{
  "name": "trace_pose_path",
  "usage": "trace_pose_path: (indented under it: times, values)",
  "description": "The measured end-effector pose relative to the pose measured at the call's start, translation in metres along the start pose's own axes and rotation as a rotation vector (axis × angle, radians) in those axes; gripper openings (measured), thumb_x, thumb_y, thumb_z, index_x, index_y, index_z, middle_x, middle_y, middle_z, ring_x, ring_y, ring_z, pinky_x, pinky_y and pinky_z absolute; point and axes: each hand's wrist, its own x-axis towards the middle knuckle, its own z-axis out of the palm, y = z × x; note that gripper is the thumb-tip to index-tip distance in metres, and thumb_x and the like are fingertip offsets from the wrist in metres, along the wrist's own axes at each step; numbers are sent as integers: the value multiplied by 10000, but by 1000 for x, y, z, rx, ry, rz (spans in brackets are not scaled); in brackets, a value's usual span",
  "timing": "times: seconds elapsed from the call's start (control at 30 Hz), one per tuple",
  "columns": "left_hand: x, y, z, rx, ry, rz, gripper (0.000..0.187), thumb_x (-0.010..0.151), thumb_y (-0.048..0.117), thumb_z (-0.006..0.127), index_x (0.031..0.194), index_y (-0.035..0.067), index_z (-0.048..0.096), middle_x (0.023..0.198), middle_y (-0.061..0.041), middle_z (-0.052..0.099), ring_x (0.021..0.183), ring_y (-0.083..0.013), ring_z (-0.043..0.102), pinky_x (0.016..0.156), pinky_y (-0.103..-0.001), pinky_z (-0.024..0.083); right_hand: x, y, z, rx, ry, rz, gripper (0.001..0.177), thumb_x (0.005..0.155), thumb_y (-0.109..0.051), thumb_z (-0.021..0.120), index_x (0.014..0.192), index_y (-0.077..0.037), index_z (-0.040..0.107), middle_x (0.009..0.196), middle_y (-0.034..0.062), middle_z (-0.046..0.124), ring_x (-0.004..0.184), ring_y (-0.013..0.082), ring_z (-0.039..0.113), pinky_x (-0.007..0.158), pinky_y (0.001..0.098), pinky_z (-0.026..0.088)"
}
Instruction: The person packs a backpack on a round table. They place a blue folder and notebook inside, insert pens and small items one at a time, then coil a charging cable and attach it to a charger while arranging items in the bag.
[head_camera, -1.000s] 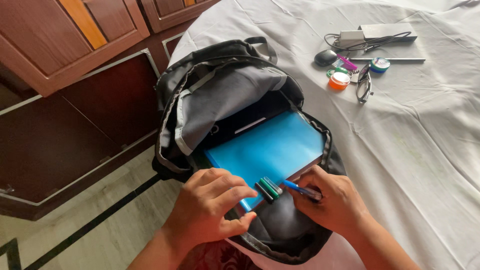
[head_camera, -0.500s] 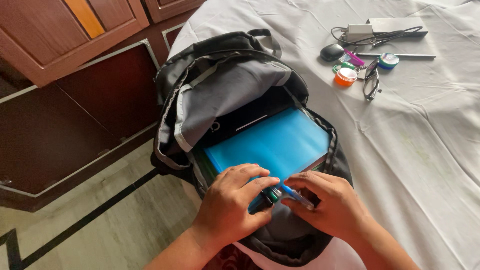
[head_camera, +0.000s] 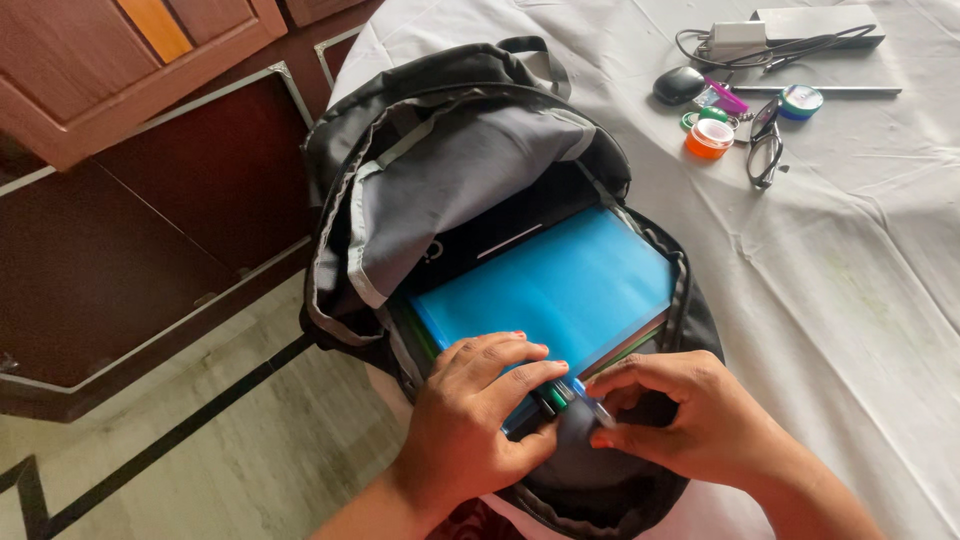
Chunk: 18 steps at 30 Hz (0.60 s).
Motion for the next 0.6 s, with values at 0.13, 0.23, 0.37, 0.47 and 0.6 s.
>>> trace_pose_path:
  times: [0.13, 0.23, 0.37, 0.47, 0.6]
  values:
    - [-1, -2, 1, -11, -11, -8, 410, 756, 266, 849, 1135, 158, 739, 1179, -32, 706, 1176, -272, 683, 1021, -459, 519, 1, 5, 6, 17, 33, 50, 381, 617, -150, 940, 969, -121, 798, 713, 19, 800, 611, 112, 747, 559, 264, 590]
    - [-2, -3, 2, -16, -5, -11, 401, 759, 259, 847, 1133, 162, 739, 1181, -31, 704, 1180, -268, 683, 1023, -455, 520, 1, 8, 10, 25, 74, -72, 336, 647, -158, 937, 942, -99, 787, 756, 18, 809, 605, 106, 747, 565, 256, 594]
    - [-2, -4, 3, -14, 0, -11, 403, 741, 248, 841, 1124, 169, 746, 1178, -25, 708, 1184, -267, 685, 1017, -449, 522, 2, 9, 12, -11, 84, -72, 333, 672, -179, 918, 962, -97, 774, 749, 13, 799, 604, 99, 772, 553, 256, 603]
    - [-2, -5, 3, -12, -2, -9, 404, 740, 247, 841, 1123, 165, 743, 1175, -27, 707, 1186, -269, 682, 1019, -448, 520, 3, 9, 12, -76, 100, -101, 344, 661, -197, 917, 957, -97, 773, 756, 15, 788, 602, 109, 764, 544, 262, 593]
    - [-2, -5, 3, -9, -15, -8, 437, 746, 245, 838, 1160, 163, 721, 1170, -30, 713, 1187, -268, 681, 1031, -447, 511, 5, 7, 13, -139, 114, -171, 350, 653, -222, 916, 949, -100, 775, 792, 18, 786, 612, 123, 751, 540, 265, 578]
